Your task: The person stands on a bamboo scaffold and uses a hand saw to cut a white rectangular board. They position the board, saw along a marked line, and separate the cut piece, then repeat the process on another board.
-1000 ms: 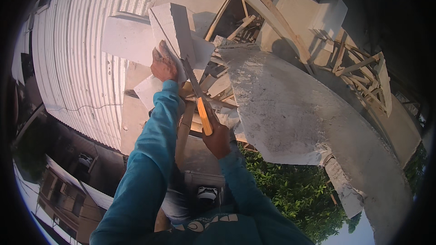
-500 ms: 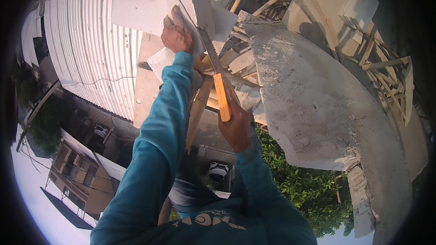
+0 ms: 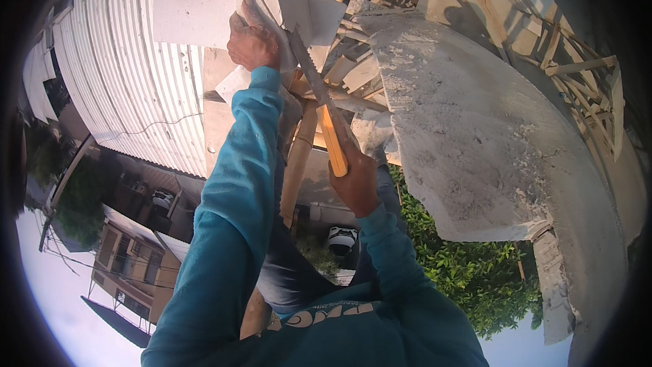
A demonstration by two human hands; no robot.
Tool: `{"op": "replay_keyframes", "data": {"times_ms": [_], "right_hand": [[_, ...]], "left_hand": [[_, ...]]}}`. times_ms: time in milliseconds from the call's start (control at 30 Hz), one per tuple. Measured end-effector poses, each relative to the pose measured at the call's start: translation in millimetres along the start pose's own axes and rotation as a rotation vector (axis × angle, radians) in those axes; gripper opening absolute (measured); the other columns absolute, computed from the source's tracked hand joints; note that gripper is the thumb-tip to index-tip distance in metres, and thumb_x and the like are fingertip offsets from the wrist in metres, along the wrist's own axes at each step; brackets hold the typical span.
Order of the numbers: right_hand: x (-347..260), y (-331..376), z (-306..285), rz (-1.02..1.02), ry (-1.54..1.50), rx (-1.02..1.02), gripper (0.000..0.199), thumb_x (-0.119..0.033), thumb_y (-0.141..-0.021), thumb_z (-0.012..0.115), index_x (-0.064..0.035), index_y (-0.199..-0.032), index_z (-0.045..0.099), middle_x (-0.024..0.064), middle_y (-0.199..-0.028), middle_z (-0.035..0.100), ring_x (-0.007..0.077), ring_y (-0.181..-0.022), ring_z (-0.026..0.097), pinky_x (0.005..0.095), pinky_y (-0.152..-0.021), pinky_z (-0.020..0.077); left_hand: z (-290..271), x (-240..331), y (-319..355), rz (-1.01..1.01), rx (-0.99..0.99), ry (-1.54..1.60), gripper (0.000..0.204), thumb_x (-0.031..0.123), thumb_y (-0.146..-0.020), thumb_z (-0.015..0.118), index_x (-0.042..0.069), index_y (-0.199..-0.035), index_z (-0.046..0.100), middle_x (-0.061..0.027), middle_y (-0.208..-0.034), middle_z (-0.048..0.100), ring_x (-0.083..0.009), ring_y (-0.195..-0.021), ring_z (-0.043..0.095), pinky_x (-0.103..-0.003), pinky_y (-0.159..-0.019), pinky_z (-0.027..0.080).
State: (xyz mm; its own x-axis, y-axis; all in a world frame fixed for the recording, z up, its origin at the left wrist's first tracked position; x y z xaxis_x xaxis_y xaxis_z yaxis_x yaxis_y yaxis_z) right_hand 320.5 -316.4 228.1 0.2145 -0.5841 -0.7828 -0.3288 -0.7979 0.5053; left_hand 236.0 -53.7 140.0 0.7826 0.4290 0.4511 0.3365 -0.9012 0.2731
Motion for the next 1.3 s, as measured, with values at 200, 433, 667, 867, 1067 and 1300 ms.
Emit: {"op": "replay_keyframes", "data": {"times_ms": [200, 433, 667, 867, 1067, 1300], "right_hand": [[17.3, -61.4, 39.7, -0.067, -0.101, 0.158, 0.066, -0.008, -0.076, 0.07, -0.0051, -0.14, 0.053, 0.0231, -0.082, 0.069, 0.0398, -0.077, 0.069, 0.0427, -0.063, 0.0534], [12.7, -45.2, 27.4, -0.064, 0.026, 0.078, 0.064, -0.002, -0.081, 0.065, -0.0054, -0.142, 0.049, 0.0257, -0.084, 0.067, 0.0417, -0.073, 0.067, 0.0424, -0.064, 0.0535], [16.3, 57.4, -14.6, -0.068, 0.05, 0.07, 0.07, 0.002, -0.08, 0.063, -0.011, -0.147, 0.048, 0.0223, -0.106, 0.071, 0.0351, -0.08, 0.072, 0.0395, -0.071, 0.0573], [44.8, -48.8, 32.7, -0.092, -0.07, 0.202, 0.046, -0.009, -0.079, 0.069, -0.002, -0.124, 0.063, 0.0246, -0.08, 0.066, 0.0418, -0.072, 0.066, 0.0422, -0.061, 0.052], [47.2, -56.4, 18.0, -0.03, 0.005, 0.07, 0.047, -0.005, -0.083, 0.064, -0.0016, -0.129, 0.06, 0.0252, -0.091, 0.07, 0.0363, -0.087, 0.072, 0.0383, -0.074, 0.0555], [36.7, -59.3, 27.0, -0.086, 0.03, 0.114, 0.049, -0.003, -0.083, 0.063, -0.0013, -0.132, 0.059, 0.0262, -0.093, 0.069, 0.0345, -0.086, 0.073, 0.0362, -0.072, 0.0547]], "left_hand": [[2.9, -12.0, -4.0, 0.115, 0.061, -0.027, 0.058, 0.06, -0.097, 0.05, 0.005, -0.107, 0.065, -0.0222, -0.083, 0.072, -0.0414, -0.083, 0.07, -0.05, -0.081, 0.051], [3.6, 5.1, -3.4, 0.067, 0.061, -0.07, 0.065, 0.063, -0.099, 0.041, 0.006, -0.121, 0.064, -0.0215, -0.091, 0.073, -0.0401, -0.09, 0.071, -0.049, -0.085, 0.052], [3.5, -13.9, -6.0, 0.154, 0.106, -0.164, 0.063, 0.062, -0.099, 0.04, 0.005, -0.11, 0.065, -0.0212, -0.087, 0.073, -0.0385, -0.087, 0.071, -0.048, -0.084, 0.053], [8.1, -11.8, -0.4, 0.193, 0.073, -0.137, 0.058, 0.057, -0.095, 0.055, 0.002, -0.11, 0.062, -0.0233, -0.088, 0.072, -0.04, -0.084, 0.07, -0.048, -0.081, 0.052], [1.2, 5.9, 11.2, 0.222, 0.043, 0.055, 0.097, 0.067, -0.079, 0.071, -0.005, -0.138, 0.044, -0.0298, -0.116, 0.064, -0.0451, -0.107, 0.064, -0.051, -0.098, 0.047], [-2.7, 10.7, 6.9, 0.31, -0.056, -0.041, 0.111, 0.051, -0.068, 0.085, -0.005, -0.145, 0.028, -0.029, -0.119, 0.056, -0.0436, -0.099, 0.067, -0.049, -0.083, 0.055]]}}
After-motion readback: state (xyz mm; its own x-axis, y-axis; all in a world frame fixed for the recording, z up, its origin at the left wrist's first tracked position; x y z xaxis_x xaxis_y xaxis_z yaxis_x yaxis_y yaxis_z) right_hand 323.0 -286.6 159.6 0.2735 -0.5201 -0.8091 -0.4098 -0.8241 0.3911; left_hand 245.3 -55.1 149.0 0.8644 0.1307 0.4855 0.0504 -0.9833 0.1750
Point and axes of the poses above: each hand's wrist, its own y-axis away from the middle knuckle, its own z-axis out of the palm, x = y × z, the point moved 4 cm from there along -y, towards the middle knuckle
